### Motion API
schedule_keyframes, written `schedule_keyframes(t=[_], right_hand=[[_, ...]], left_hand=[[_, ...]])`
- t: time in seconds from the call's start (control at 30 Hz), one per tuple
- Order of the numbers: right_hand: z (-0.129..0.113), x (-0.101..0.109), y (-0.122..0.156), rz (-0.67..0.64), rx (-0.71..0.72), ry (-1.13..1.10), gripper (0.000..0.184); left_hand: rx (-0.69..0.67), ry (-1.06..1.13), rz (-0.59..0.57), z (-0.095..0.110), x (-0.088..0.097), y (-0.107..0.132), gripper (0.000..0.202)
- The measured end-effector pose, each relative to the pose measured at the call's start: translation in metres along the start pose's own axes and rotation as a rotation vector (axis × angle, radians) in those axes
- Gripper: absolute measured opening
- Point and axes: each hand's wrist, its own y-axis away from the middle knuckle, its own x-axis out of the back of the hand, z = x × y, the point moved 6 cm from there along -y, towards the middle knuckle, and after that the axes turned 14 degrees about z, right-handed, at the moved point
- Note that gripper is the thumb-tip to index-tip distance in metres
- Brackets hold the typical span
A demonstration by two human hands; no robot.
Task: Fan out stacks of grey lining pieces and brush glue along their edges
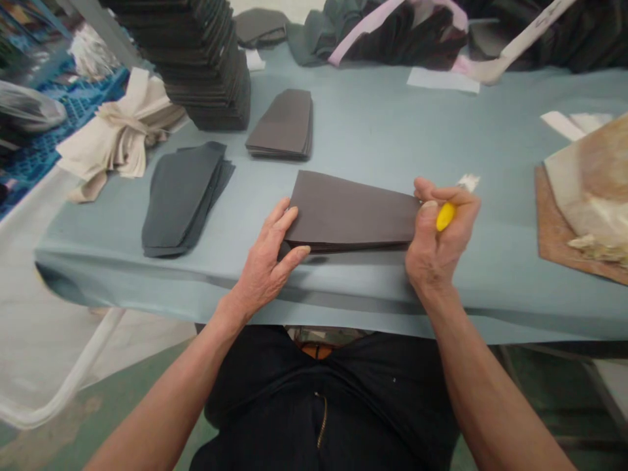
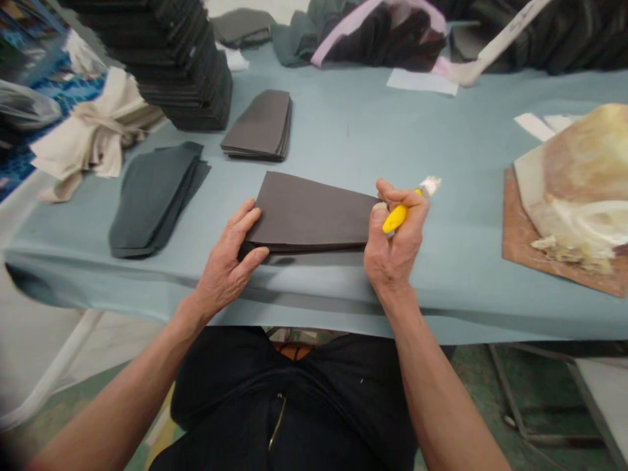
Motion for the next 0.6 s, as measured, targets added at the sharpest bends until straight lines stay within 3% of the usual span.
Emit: schedule_keyframes(t=[0.4,0.6], right_hand=[[-0.0031,-0.0069,-0.0007,0.017,0.077,0.032,0.026],[-0.0071,-0.0025,-0.0025,0.041,0.070,0.088,0.023]], left_hand=[[-0.001,0.009,0.085,0.0063,0.0055,0.0004,0.049],[0.038,0.032,0.072,0.0060,0.0028,0.0005,0.046]])
